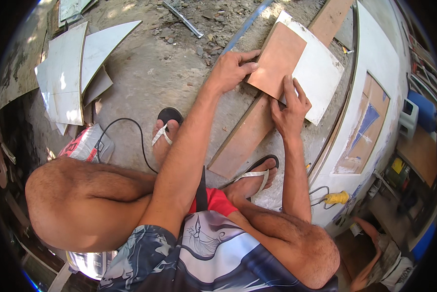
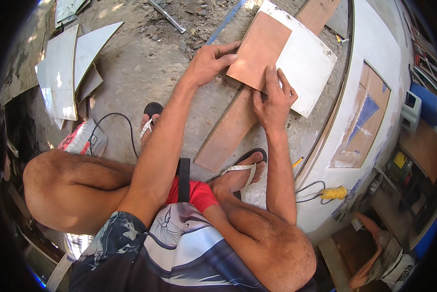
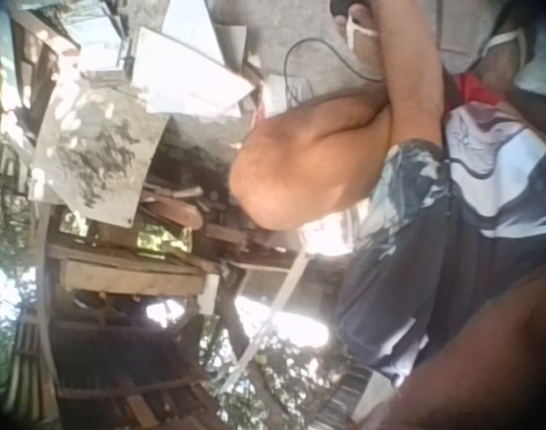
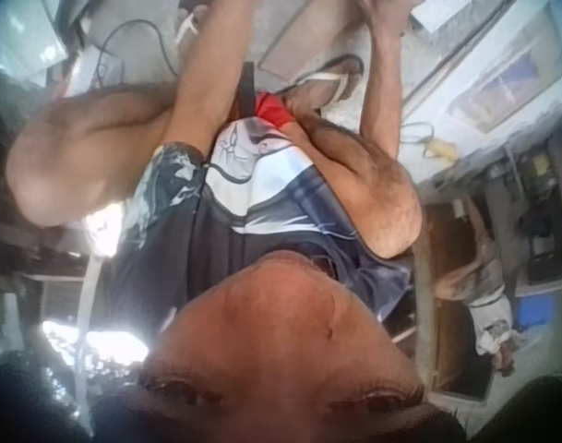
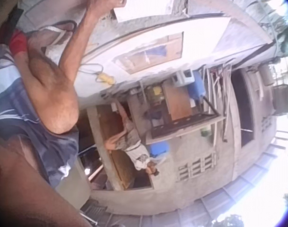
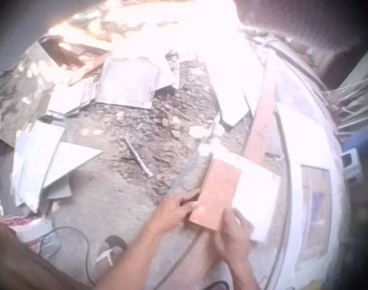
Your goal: The person sits on the ground and uses a pencil to mark a line on a white tile, then uses a utility knife to score the tile along the marked line. The person then snaps the tile along the scored line to break it into two pieces.
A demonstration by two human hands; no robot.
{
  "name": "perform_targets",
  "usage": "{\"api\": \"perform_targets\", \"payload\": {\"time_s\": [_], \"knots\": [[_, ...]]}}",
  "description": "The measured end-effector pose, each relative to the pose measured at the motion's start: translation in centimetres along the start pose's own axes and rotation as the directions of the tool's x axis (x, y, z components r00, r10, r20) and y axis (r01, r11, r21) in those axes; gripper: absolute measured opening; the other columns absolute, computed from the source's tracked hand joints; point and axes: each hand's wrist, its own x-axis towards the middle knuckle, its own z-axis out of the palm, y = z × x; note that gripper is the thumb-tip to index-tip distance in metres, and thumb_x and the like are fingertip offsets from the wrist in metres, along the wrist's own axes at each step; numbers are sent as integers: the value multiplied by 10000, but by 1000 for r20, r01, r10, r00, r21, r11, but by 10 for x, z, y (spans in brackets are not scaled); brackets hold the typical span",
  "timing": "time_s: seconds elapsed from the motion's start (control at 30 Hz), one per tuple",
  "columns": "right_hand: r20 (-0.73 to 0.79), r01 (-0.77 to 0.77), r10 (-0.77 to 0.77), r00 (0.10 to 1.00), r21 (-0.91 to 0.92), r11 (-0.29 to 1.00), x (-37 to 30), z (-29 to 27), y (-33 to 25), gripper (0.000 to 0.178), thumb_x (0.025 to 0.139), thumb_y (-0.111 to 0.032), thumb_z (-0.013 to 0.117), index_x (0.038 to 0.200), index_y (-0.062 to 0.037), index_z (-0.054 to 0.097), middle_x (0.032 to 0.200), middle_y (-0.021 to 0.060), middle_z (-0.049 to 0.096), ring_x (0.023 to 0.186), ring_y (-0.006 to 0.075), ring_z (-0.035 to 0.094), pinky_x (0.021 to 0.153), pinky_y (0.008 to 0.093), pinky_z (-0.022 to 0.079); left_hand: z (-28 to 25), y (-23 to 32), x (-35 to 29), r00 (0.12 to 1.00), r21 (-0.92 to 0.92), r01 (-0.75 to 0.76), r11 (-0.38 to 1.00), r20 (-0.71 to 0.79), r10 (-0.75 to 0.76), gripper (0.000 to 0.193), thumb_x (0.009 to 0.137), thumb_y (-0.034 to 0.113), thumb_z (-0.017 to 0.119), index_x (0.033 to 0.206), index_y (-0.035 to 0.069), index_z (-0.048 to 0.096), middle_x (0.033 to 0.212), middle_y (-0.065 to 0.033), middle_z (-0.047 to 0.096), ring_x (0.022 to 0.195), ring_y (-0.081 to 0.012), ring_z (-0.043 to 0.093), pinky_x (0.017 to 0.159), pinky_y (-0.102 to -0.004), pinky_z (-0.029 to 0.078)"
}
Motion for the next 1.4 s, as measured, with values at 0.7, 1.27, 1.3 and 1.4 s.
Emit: {"api": "perform_targets", "payload": {"time_s": [0.7,1.27,1.3,1.4], "knots": [[100,-13,14,995,-5,1000,0,-11,5,867,836,-187,831,1628,-126,481,1601,89,582,1500,287,492,1184,493,294,0,14,5,997,159,-26,987,-62,36,557,947,296,767,1411,-4,695,1210,-199,796,1052,-235,776,958,-374,588],[58,8,-5,998,-45,999,1,-7,-1,811,868,-154,831,1602,-59,500,1554,116,619,1483,306,517,1172,464,316,62,45,12,902,313,-20,949,-404,152,688,841,130,842,1472,-21,616,1173,-215,755,1085,-408,633,999,-489,504],[59,12,-9,998,-49,999,1,-7,-1,808,869,-156,831,1600,-59,502,1552,115,622,1482,307,519,1170,464,317,61,45,12,903,311,-9,950,-405,142,692,837,129,845,1474,-16,617,1166,-213,757,1077,-409,638,995,-489,507],[57,14,-11,998,-49,999,1,-7,-1,799,872,-164,831,1596,-61,508,1546,109,629,1481,306,521,1166,464,319,62,45,12,900,313,8,950,-417,130,704,825,130,856,1476,-2,624,1160,-210,761,1058,-411,659,983,-491,519]]}}
